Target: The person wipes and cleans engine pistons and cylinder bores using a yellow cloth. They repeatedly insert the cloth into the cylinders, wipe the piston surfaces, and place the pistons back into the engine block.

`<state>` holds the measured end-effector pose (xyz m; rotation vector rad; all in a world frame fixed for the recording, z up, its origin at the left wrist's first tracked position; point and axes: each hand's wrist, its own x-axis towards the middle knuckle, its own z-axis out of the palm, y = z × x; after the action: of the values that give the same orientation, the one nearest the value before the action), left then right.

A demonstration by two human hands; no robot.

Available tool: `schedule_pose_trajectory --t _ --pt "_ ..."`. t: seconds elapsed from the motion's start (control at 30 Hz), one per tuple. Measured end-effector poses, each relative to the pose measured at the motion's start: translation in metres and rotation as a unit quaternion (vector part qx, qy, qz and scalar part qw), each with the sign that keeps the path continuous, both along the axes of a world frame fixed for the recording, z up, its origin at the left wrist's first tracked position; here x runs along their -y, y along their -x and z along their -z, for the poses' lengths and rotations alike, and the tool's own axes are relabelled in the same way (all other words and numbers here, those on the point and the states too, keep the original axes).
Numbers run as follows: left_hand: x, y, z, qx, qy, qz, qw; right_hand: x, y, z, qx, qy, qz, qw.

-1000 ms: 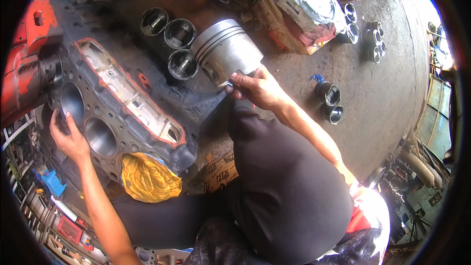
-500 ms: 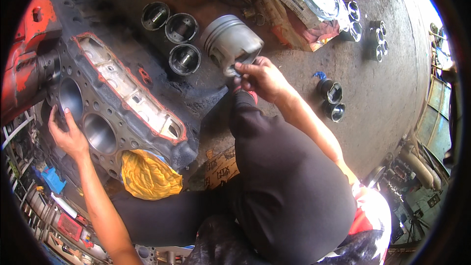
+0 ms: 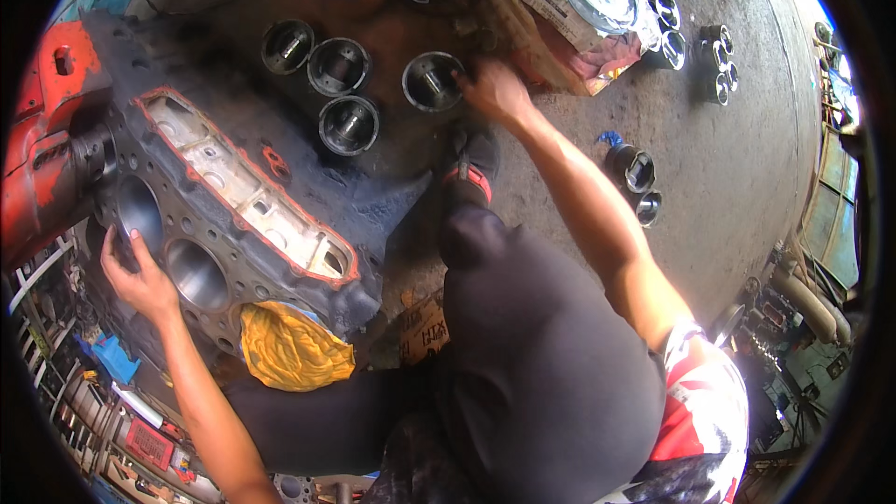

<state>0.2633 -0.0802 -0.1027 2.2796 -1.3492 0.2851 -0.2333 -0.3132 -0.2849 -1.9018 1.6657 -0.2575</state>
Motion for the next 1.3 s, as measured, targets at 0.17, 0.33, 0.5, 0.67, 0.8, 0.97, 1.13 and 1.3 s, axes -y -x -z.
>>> schedule_pose_trajectory --t 0.17,0.33,0.5,0.67,0.8,0.97,1.13,1.3 --pt "0.001 0.0 -0.002 0.035 -0.006 0.013 0.999 -0.021 -0.007 0.008 0.024 -0.303 0.144 0.942" --pt "0.001 0.001 -0.001 0.034 0.001 0.019 0.999 -0.02 -0.02 0.023 0.322 -0.437 0.318 0.777" --pt "0.002 0.001 -0.001 0.021 0.007 0.015 1.0 -0.029 -0.02 0.024 0.377 -0.421 0.351 0.747" --pt "0.001 0.0 -0.001 0.033 0.006 0.032 0.999 -0.051 -0.014 0.008 0.331 -0.328 0.363 0.807" --pt "0.002 -0.001 -0.002 0.033 0.0 0.027 0.999 -0.061 -0.008 -0.026 0.263 -0.119 0.196 0.937" --pt "0.001 0.0 -0.003 0.045 -0.009 0.033 0.998 -0.069 -0.003 -0.091 0.176 0.05 0.025 0.983" --pt "0.002 0.0 -0.003 0.036 -0.012 0.023 0.999 -0.074 -0.01 -0.136 0.262 0.03 -0.022 0.964" --pt "0.002 -0.001 -0.003 0.037 -0.014 0.025 0.999 -0.075 -0.013 -0.156 0.293 0.04 -0.078 0.952"
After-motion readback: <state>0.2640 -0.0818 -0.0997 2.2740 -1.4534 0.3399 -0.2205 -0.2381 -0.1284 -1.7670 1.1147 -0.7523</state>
